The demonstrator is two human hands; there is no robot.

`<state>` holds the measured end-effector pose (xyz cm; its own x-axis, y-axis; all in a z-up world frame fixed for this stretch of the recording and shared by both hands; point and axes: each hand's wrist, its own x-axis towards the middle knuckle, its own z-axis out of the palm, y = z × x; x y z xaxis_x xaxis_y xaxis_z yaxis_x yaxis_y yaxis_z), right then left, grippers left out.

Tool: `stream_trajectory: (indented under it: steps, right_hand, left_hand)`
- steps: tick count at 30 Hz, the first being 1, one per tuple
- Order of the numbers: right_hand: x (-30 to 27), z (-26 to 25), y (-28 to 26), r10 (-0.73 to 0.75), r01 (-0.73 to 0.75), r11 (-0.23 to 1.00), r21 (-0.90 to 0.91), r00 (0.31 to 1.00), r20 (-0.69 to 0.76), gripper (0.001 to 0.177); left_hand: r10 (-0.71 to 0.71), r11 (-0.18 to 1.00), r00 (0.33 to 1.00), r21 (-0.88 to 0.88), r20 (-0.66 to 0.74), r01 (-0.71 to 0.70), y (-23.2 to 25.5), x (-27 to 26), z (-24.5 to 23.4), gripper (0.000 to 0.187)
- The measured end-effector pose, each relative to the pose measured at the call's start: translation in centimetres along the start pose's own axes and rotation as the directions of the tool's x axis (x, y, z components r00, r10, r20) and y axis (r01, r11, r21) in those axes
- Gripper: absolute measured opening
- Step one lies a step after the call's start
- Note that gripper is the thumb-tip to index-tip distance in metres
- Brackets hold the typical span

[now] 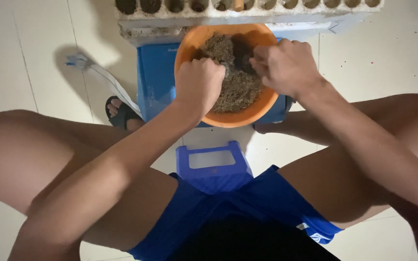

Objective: Mixing potting soil in an orange bowl and manually filling the individual cells of a seedling plug tray using a small tool.

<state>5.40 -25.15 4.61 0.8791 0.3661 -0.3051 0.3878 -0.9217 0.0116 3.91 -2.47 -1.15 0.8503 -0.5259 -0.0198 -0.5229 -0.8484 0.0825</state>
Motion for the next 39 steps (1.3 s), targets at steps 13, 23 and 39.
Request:
stream_trajectory:
  steps: [13,23,39]
  right_hand:
    - [-2.8,-2.3,1.1,0.122,-0.127,0.980,0.150,0.992,0.045,0.015]
    - [1.4,-0.1,-2.6,0.069,-0.015,0.965,0.262,0.977,-0.201,0.017]
    - [-1.4,-2.3,0.5,0.191,-0.199,0.962,0.185,0.980,0.059,0.030]
  left_hand:
    - [-0.177,0.984,0.891,0.083,0.419,0.156,-2.1,-0.4,-7.9,0.037]
    - [-0.087,0.989,0.996,0.116,-0.032,0.090,-2.7,0.7,-0.5,0.038]
    - [-0.232,0.959,0.940,0.219,0.252,0.178,-5.4,0.2,-5.9,0.014]
